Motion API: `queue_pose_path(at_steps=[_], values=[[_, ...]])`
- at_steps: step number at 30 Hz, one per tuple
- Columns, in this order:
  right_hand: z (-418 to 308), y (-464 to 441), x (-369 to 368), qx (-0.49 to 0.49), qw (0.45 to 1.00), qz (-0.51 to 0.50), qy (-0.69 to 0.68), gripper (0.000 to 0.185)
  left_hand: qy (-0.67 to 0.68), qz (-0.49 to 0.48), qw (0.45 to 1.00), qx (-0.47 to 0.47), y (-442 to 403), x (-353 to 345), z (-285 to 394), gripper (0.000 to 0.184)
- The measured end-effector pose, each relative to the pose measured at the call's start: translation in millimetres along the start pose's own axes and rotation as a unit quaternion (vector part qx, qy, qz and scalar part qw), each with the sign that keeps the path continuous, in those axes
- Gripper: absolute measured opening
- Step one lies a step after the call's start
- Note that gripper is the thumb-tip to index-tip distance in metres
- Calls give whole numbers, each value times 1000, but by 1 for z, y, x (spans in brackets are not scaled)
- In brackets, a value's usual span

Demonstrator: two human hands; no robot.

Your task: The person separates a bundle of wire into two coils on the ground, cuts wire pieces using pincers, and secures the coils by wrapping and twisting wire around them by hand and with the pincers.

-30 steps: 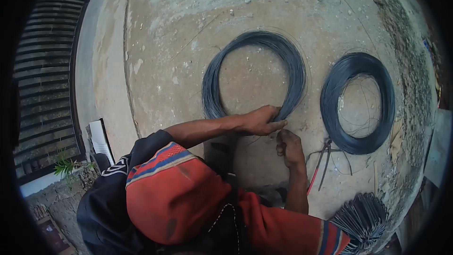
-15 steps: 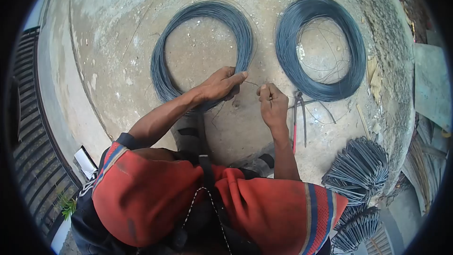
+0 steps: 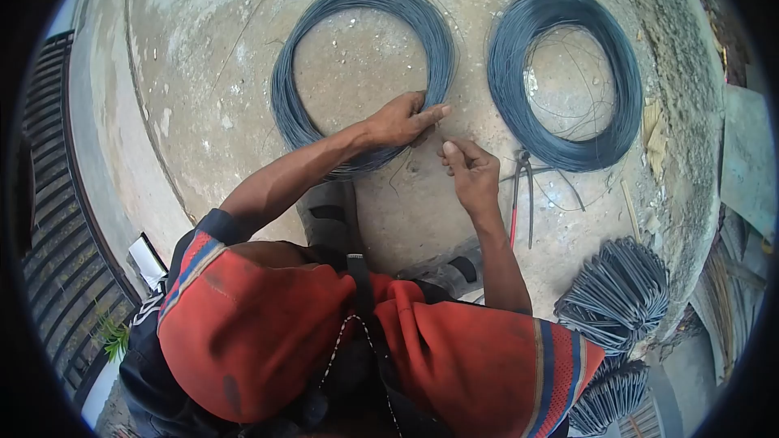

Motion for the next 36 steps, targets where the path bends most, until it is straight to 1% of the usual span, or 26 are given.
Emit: queue_pose_path(at_steps=[2, 3, 4, 5, 7, 10, 12, 14, 15, 17, 19, 20, 21, 23, 24, 26, 27, 28, 29, 30, 31, 32, 33, 34, 35, 36], values=[[-1, 13, -17, -56, 983, 92, -148, 27, 34, 2, 999, -1, -7, 3, 9, 46], [-1, 26, -30, -88, 961, 138, -221, 28, 51, -4, 999, 2, -8, 5, 19, 44], [-7, 33, -44, -55, 982, 106, -148, 29, 65, -8, 998, 2, -13, 7, 28, 41], [-12, 40, -58, -20, 994, 72, -75, 29, 85, 11, 996, 1, -24, 9, 31, 41], [-13, 35, -72, 54, 996, 3, 70, 29, 126, 55, 990, 5, -43, 11, 33, 41], [-13, 24, -89, 169, 943, -92, 270, 27, 210, 86, 974, 14, -59, 14, 41, 40], [-22, 24, -109, 244, 875, -152, 389, 26, 173, 102, 979, 23, -64, 21, 46, 40], [-42, 33, -111, 256, 898, -267, 236, 25, 131, 108, 985, 23, -65, 24, 41, 42], [-57, 41, -111, 257, 899, -319, 155, 24, 58, 152, 987, -12, -59, 26, 44, 44], [-90, 42, -76, 272, 929, -248, 48, 23, -92, 232, 965, -80, -38, 21, 45, 47], [-105, 22, -26, 263, 961, -12, 78, 28, -113, 210, 970, -50, -12, 13, 44, 53], [-101, 8, -4, 205, 973, 88, 55, 39, -123, 184, 974, -35, 5, 6, 45, 50], [-108, -16, 7, 230, 963, 100, 103, 57, -135, 159, 978, -21, 21, -2, 45, 48], [-104, -59, 4, 210, 953, 85, 202, 71, -148, 121, 981, -44, 50, -23, 33, 45], [-85, -80, -1, 245, 927, 55, 280, 71, -156, 101, 981, -55, 57, -31, 29, 44], [-66, -95, -4, 156, 967, 1, 200, 67, -158, 78, 981, -80, 57, -39, 26, 47], [-75, -94, -8, 32, 998, -29, 36, 63, -154, 70, 981, -90, 59, -40, 31, 48], [-78, -91, -15, -91, 985, -63, -129, 58, -212, 63, 971, -93, 60, -39, 35, 48], [-67, -98, -14, -82, 991, -50, -94, 49, -268, 59, 957, -97, 59, -32, 41, 49], [-77, -97, -16, -55, 993, -52, -89, 46, -322, 56, 940, -99, 58, -21, 48, 50], [-91, -93, -20, -29, 995, -56, -84, 44, -293, 170, 918, -205, 64, 5, 63, 55], [-100, -88, -23, -9, 995, -59, -81, 42, -258, 275, 876, -301, 75, 37, 72, 61], [-105, -84, -27, 10, 994, -84, -70, 40, -281, 449, 767, -362, 83, 79, 86, 75], [-110, -80, -30, 30, 992, -104, -60, 38, -277, 553, 696, -364, 81, 117, 87, 85], [-117, -76, -33, 51, 990, -124, -48, 37, -295, 575, 695, -314, 71, 144, 85, 79], [-130, -72, -38, 78, 986, -137, -46, 37, -259, 545, 744, -286, 56, 172, 79, 70]])
Point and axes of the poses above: each hand's wrist, its own y-axis away from the middle knuckle, its own x-axis out of the back of the hand, z = x × y, the point moved 5 cm from there along -y, towards the middle knuckle, and after that the axes turned 10 degrees about x, right-handed, at the moved point
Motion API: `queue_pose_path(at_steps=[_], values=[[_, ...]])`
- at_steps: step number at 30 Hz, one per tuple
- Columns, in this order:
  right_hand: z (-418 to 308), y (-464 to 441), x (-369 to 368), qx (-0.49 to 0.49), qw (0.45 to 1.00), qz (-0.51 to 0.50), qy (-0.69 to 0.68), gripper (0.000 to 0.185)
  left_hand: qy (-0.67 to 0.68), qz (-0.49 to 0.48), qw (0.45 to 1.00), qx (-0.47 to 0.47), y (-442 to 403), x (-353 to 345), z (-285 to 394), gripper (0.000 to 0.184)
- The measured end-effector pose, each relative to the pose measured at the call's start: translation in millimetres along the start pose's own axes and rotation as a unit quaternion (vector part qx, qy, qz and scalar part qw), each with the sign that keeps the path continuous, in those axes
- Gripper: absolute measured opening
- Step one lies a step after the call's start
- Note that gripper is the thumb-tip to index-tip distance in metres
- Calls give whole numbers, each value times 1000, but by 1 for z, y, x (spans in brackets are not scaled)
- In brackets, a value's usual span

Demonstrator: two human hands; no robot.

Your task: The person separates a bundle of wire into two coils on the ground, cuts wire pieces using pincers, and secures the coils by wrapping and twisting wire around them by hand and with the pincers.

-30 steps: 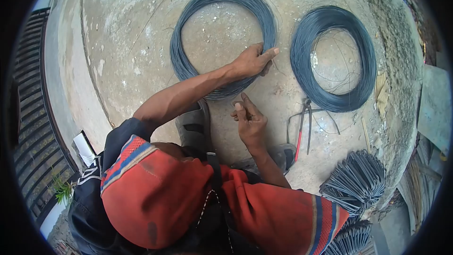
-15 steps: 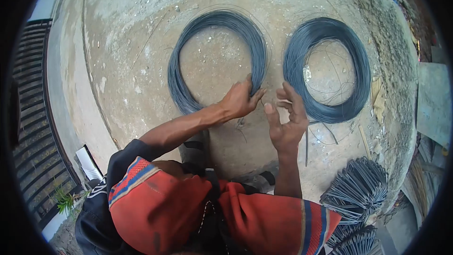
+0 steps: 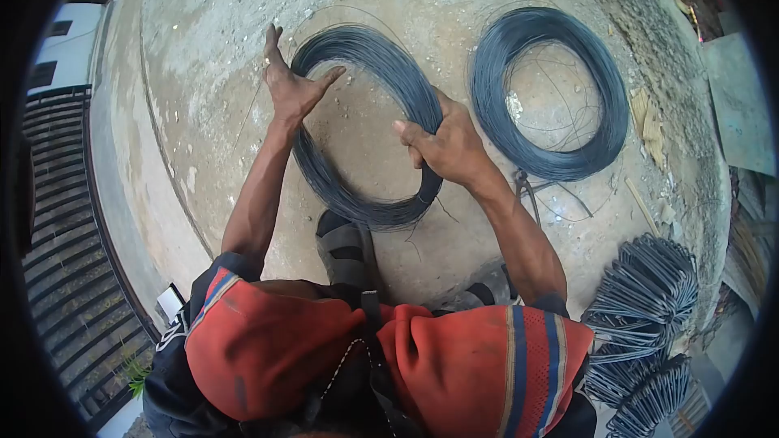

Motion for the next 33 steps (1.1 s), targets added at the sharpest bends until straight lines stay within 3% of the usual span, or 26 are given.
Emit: queue_pose_path(at_steps=[1, 2, 3, 5, 6, 7, 8, 9, 10, 12, 13, 14, 16, 17, 18, 20, 23, 24, 26, 28, 29, 30, 33], values=[[-15, 1, -9, 28, 999, -16, 6, 37, 29, -42, 997, 49, -17, -8, -26, 60], [-28, 3, -16, 52, 998, -33, 11, 37, 132, -143, 974, 112, -22, -19, -51, 48], [-36, 4, -16, 20, 998, -51, 27, 38, 112, -130, 980, 97, -29, -6, -46, 41], [-76, 12, -12, 143, 982, -22, 120, 39, 72, -112, 988, 78, -35, 34, -17, 28], [-93, 17, -10, 203, 965, -17, 163, 42, 88, -40, 995, 8, -34, 59, -4, 25], [-110, 23, -8, 261, 943, -7, 207, 45, 130, -18, 991, 34, -26, 81, 17, 26], [-114, 28, -6, 310, 925, -10, 220, 47, 194, 12, 980, -32, -18, 95, 32, 27], [-119, 34, -3, 357, 905, -12, 233, 49, 239, 39, 970, -26, -6, 95, 31, 27], [-97, 27, -2, 314, 909, -20, 273, 50, 285, 67, 956, -26, 4, 91, 25, 28], [-54, 14, 6, 224, 906, -24, 359, 52, 125, -11, 992, 1, 25, 57, -23, 25], [-66, 14, 12, 272, 900, 21, 339, 48, 274, -38, 949, 152, 30, 43, -63, 23], [-78, 11, 12, 319, 889, 66, 322, 44, 273, 26, 961, 31, 20, 56, -39, 23], [-70, 35, 9, 329, 887, 102, 307, 35, 277, -46, 957, 77, 29, 66, -41, 24], [-56, 33, 12, 339, 880, 97, 318, 30, 423, -10, 899, 109, 38, 58, -51, 23], [-48, 29, 14, 355, 872, 88, 325, 26, 178, 76, 981, 23, 44, 58, -38, 22], [-39, 38, 11, 326, 898, 97, 280, 18, 157, 85, 983, -34, 44, 47, -50, 15], [-34, 45, 13, 218, 948, 79, 220, 12, 282, -22, 955, 86, 27, 47, -59, 11], [-38, 39, 18, 185, 958, 72, 207, 11, 310, -81, 931, 173, 17, 46, -65, 10], [-36, 43, 15, 114, 977, 140, 113, 26, 185, -28, 970, 154, -13, 62, -12, 14], [-11, 45, 8, -51, 986, 148, -64, 27, 98, -91, 986, 98, -31, 62, -2, 22], [2, 46, 3, -65, 976, 160, -133, 26, 101, -105, 982, 120, -37, 55, 0, 29], [17, 45, -3, -80, 961, 171, -203, 25, 19, -134, 986, 96, -44, 52, 13, 36], [30, 38, -11, -95, 923, 205, -311, 22, -13, -131, 990, -53, -74, 43, 24, 42]])
Point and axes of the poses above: each hand's wrist, its own y-axis away from the middle knuckle, its own x-axis out of the back of the hand, z = x × y, the point moved 5 cm from there along -y, towards the middle knuckle, and after that the axes turned 10 degrees about x, right-handed, at the moved point
